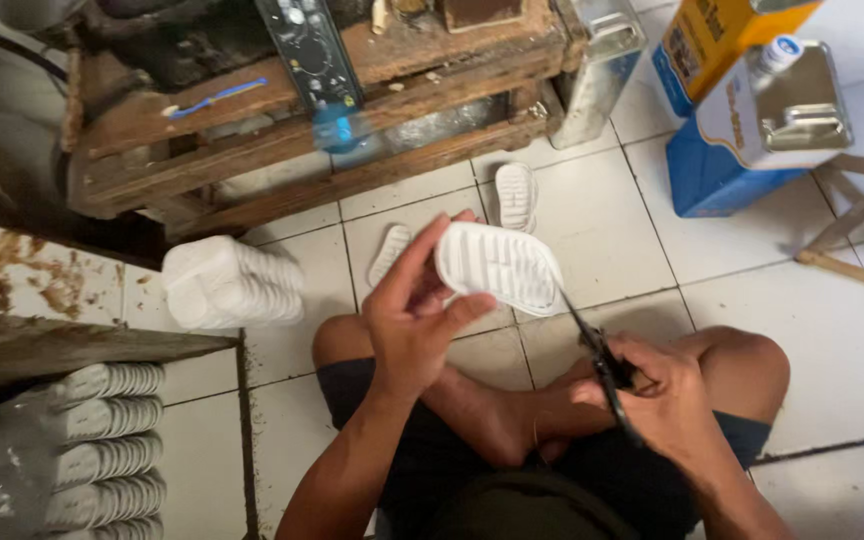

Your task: The person sits on the floor and uses shears to trim the edges of white slipper soles one by one. After trimming each sole, they place it on a growing stack on the floor. The person repeats this process for several soles throughout the clip.

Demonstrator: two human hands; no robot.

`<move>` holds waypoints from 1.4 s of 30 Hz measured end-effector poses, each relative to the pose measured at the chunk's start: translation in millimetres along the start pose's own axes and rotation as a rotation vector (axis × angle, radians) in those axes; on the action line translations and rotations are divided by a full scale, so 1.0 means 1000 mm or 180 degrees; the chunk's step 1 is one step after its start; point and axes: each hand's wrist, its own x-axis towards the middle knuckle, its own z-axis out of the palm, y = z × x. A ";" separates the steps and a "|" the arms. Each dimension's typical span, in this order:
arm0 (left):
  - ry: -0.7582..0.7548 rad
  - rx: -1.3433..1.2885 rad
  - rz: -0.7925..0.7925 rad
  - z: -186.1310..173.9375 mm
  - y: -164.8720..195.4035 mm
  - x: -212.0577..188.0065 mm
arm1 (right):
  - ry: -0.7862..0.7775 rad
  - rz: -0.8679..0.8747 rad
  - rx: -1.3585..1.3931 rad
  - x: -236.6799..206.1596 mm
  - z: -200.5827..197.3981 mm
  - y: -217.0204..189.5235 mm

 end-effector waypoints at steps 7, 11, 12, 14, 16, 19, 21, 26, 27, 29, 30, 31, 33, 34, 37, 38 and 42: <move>-0.0231 0.1494 0.1318 0.024 0.001 -0.015 | 0.0316 -0.0700 -0.0535 0.002 0.006 -0.040; -0.0041 0.1933 0.1702 0.031 -0.002 -0.017 | 0.0274 -0.1011 -0.0931 -0.004 0.011 -0.033; -0.0011 0.1949 0.1728 0.033 -0.003 -0.018 | 0.0201 -0.0887 -0.0762 -0.006 0.015 -0.027; 0.0034 0.1850 0.1565 0.033 -0.003 -0.018 | 0.0076 -0.0604 -0.0451 -0.011 0.022 -0.012; 0.0077 0.1655 0.1253 0.030 -0.001 -0.015 | -0.0143 -0.0233 0.0215 -0.014 0.020 0.004; 0.0495 0.0124 0.0391 0.014 0.006 -0.005 | -0.0193 0.0256 0.0493 -0.017 0.004 0.021; 0.0466 -0.0516 0.0241 0.003 0.011 0.001 | -0.0170 0.0142 0.0489 -0.016 -0.001 0.024; 0.0261 -0.1048 -0.0043 0.001 0.019 0.001 | 0.0047 -0.0138 0.0087 -0.018 -0.003 0.002; 0.0195 -0.0958 0.0038 0.004 0.019 0.000 | 0.0072 -0.0100 -0.0049 -0.018 -0.003 -0.004; 0.0135 -0.0868 0.0058 0.008 0.019 -0.002 | 0.0087 -0.0032 -0.0307 -0.018 -0.002 -0.014; 0.0136 -0.0871 -0.0006 0.010 0.019 -0.002 | 0.0101 -0.0132 -0.0365 -0.017 -0.001 -0.018; 0.0134 -0.0871 -0.0070 0.011 0.019 -0.003 | 0.0117 -0.0233 -0.0420 -0.016 -0.001 -0.021; 0.0094 -0.0778 -0.0130 0.011 0.021 -0.006 | 0.0193 -0.0392 -0.0481 -0.015 0.001 -0.026; 0.0067 -0.0736 -0.0147 0.011 0.022 -0.007 | 0.0255 -0.0456 -0.0485 -0.015 0.003 -0.027; 0.0022 -0.0540 -0.0192 0.011 0.024 -0.013 | 0.0322 -0.0334 -0.0449 -0.014 0.006 -0.033; -0.0012 -0.0520 -0.0197 0.011 0.024 -0.015 | 0.0320 -0.0238 -0.0428 -0.014 0.007 -0.035; -0.0006 -0.0609 -0.0515 0.014 0.022 -0.024 | 0.0341 -0.0419 -0.0603 -0.011 0.005 -0.047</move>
